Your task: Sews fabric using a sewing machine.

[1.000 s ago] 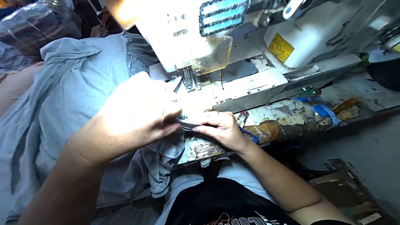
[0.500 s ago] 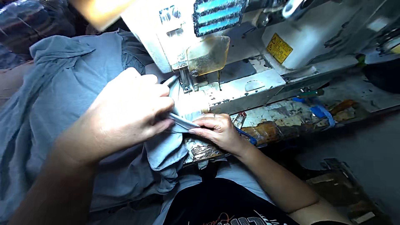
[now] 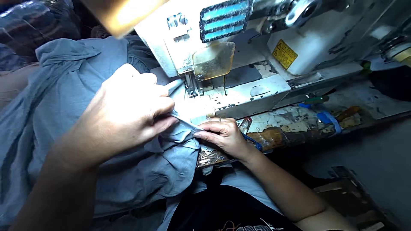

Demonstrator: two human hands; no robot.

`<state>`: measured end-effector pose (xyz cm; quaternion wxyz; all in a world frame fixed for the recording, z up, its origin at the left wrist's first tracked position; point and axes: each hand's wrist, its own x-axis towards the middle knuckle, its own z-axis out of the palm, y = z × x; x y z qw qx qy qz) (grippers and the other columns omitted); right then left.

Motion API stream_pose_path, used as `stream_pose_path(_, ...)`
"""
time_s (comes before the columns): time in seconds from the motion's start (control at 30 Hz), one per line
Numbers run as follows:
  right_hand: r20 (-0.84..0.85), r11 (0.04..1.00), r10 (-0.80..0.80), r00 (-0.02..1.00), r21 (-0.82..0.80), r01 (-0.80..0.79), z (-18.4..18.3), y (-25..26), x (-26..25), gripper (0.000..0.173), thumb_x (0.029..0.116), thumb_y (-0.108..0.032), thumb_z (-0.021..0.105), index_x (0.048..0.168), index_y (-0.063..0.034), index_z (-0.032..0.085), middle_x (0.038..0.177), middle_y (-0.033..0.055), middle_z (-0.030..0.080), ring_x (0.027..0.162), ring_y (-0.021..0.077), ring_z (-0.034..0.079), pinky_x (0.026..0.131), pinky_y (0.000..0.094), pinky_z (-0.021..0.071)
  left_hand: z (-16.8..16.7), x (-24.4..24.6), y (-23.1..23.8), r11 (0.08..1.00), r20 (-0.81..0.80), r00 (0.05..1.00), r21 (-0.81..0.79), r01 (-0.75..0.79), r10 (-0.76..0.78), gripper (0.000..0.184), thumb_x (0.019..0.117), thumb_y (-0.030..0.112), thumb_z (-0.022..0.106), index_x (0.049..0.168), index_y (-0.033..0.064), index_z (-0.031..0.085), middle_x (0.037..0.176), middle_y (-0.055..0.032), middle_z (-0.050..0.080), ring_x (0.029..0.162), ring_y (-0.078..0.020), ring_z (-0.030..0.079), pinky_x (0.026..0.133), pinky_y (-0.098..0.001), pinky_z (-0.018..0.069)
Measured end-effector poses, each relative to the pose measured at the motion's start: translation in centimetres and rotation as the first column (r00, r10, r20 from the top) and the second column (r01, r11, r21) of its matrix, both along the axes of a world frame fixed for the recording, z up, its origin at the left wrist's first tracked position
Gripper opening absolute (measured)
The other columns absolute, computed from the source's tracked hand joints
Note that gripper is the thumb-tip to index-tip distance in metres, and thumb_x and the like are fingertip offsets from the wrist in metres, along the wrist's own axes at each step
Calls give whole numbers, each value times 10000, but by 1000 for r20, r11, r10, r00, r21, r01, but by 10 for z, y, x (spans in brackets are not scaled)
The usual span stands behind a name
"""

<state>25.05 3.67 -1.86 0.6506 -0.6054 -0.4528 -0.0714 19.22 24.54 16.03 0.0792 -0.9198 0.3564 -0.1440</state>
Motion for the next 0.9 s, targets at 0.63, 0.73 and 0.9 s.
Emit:
stream_pose_path(0.63, -135, 999, -21, 991, 33, 26, 9, -18, -44, 155, 936, -118, 716, 875, 13, 773, 828, 16, 742, 764, -34, 660, 735, 125, 549, -98, -35, -8, 950, 262, 944, -286, -121, 200, 297, 972, 136, 576, 1182, 202, 776, 1245, -63, 730, 1367, -358, 509, 1129, -634, 216)
stream_pose_path(0.73, -121, 997, -55, 991, 47, 62, 9, -12, -36, 149, 933, -118, 717, 877, 7, 777, 833, 15, 746, 777, -32, 669, 746, 130, 556, -86, -26, -9, 953, 237, 946, -258, -157, 221, 308, 958, 148, 545, 1135, 213, 788, 1201, -54, 743, 1339, -385, 530, 1102, -670, 243)
stream_pose_path(0.9, -105, 994, -95, 990, 48, 100, 11, 7, -15, 87, 890, -61, 737, 855, 13, 767, 829, 29, 738, 740, 2, 678, 711, 156, 579, -81, -8, -13, 915, 190, 919, -289, -283, 344, 336, 966, 105, 483, 1093, 198, 781, 1236, -47, 728, 1359, -415, 507, 1117, -713, 218)
